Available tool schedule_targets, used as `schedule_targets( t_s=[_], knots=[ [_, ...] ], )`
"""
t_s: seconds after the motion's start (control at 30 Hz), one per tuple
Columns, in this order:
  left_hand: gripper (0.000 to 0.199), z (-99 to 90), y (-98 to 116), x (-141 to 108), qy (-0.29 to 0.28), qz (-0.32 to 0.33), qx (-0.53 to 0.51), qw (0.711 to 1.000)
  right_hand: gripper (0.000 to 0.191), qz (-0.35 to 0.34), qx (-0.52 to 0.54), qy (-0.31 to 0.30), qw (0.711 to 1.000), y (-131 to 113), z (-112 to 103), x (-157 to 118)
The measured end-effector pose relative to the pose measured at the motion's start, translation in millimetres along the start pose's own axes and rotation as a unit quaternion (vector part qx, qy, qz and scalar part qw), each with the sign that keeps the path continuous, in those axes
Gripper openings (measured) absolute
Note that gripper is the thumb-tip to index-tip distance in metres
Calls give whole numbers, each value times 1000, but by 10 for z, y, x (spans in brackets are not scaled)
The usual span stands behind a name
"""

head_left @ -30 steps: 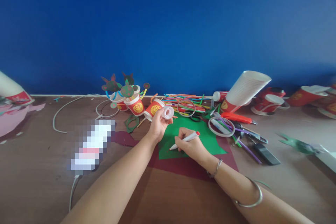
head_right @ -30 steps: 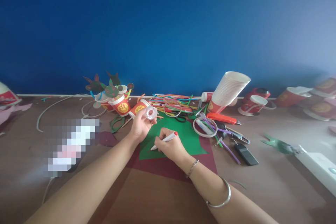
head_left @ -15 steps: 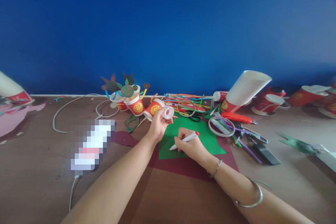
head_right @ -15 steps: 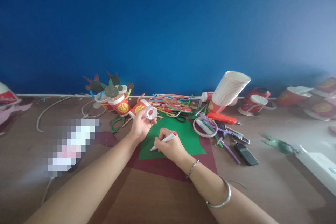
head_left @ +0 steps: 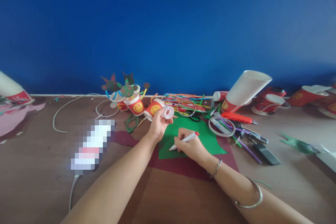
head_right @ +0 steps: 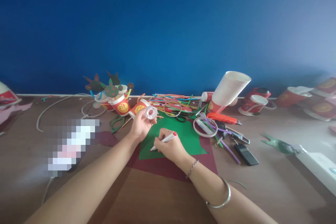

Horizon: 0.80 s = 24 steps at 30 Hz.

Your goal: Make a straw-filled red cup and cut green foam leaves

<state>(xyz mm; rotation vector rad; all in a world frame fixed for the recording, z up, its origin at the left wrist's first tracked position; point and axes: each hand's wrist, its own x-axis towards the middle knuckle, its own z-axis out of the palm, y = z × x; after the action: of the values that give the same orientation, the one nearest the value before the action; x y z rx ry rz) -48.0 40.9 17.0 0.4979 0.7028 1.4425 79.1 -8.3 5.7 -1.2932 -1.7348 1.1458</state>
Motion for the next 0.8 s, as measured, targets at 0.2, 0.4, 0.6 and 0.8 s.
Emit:
schedule_targets(
  t_s=[0.2,0.4,0.6,0.8],
  knots=[
    [25,-15,-11,7,-8,0,9,1000,20,22,49,2,999,19,-12,16],
    [24,-43,-28,19,-17,2,17,1000,31,70,211,100,970,-5,-70,72],
    [25,-40,-24,10,-14,1,11,1000,36,53,258,109,958,13,-72,103],
    [26,-68,-39,21,-3,-9,2,1000,37,59,268,114,955,-12,-66,103]
  ],
)
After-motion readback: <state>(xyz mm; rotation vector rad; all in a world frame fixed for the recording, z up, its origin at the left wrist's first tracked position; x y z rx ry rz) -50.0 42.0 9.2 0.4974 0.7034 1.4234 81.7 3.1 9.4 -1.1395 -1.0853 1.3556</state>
